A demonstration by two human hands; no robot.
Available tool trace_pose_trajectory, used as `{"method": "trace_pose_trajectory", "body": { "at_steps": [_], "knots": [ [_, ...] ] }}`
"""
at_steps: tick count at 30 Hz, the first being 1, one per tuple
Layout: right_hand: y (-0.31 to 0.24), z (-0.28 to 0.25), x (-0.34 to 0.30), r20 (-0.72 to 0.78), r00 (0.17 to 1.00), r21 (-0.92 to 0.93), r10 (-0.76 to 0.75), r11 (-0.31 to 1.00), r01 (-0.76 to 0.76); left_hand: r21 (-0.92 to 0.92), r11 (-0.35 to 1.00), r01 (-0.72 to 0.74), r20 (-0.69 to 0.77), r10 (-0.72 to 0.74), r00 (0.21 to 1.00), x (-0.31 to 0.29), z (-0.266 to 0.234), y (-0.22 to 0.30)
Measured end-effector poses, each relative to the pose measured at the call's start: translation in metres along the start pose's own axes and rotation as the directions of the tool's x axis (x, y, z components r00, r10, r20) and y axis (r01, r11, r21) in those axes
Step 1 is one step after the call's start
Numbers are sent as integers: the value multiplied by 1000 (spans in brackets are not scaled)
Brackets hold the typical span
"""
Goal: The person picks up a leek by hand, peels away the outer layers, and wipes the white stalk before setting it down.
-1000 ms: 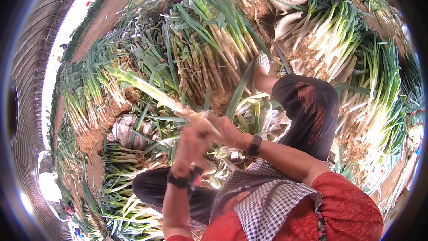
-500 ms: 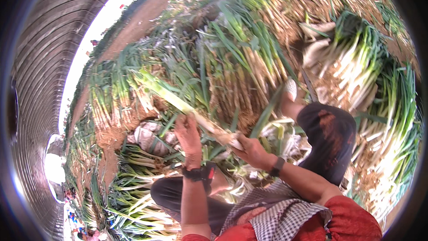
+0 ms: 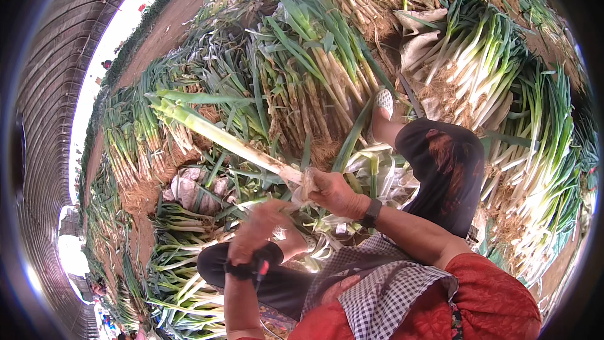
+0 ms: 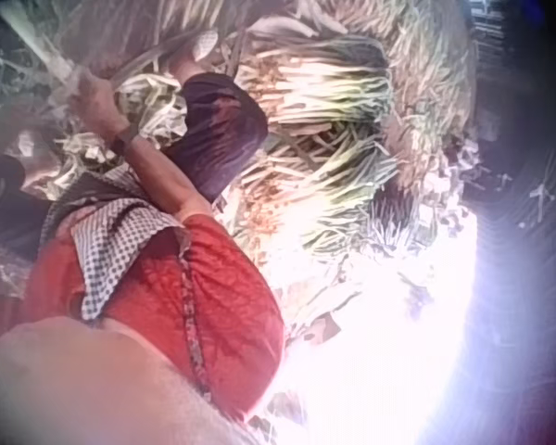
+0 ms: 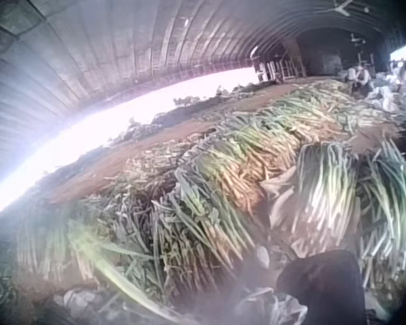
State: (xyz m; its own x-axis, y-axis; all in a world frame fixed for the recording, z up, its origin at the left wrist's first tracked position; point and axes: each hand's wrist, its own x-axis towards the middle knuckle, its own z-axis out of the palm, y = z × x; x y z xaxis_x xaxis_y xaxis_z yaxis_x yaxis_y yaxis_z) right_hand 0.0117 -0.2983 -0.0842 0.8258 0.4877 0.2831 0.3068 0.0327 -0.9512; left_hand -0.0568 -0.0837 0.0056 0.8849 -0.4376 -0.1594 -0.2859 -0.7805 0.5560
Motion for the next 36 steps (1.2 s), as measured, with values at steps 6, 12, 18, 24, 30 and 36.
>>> {"method": "trace_pose_trajectory", "body": {
  "at_steps": [6, 12, 18, 24, 30, 36],
  "knots": [
    [-20, 7, -3, 35, 998, -378, -49, 924, 59, -913, 75, -400, -349, -650, 675, 45, -17, 5],
    [-19, 20, -2, 209, 978, -38, 2, 999, 6, -869, -79, -489, -283, -731, 621, 68, -18, 9],
    [-40, 18, -26, 722, 674, 677, 155, 46, -735, -747, -292, -597, -468, -408, 784, 69, -16, 26],
    [-18, 39, -28, 712, 670, 523, -209, -479, -705, -767, -307, -563, -470, -328, 819, 80, -3, 13],
    [30, 55, -20, 187, 982, -129, 10, 992, 14, -862, 381, -334, -502, -734, 458, 98, 9, -12],
    [9, 12, -16, 601, 720, 291, 347, 744, -602, -873, 121, -473, -421, -678, 603, 94, 19, -12]
  ]
}}
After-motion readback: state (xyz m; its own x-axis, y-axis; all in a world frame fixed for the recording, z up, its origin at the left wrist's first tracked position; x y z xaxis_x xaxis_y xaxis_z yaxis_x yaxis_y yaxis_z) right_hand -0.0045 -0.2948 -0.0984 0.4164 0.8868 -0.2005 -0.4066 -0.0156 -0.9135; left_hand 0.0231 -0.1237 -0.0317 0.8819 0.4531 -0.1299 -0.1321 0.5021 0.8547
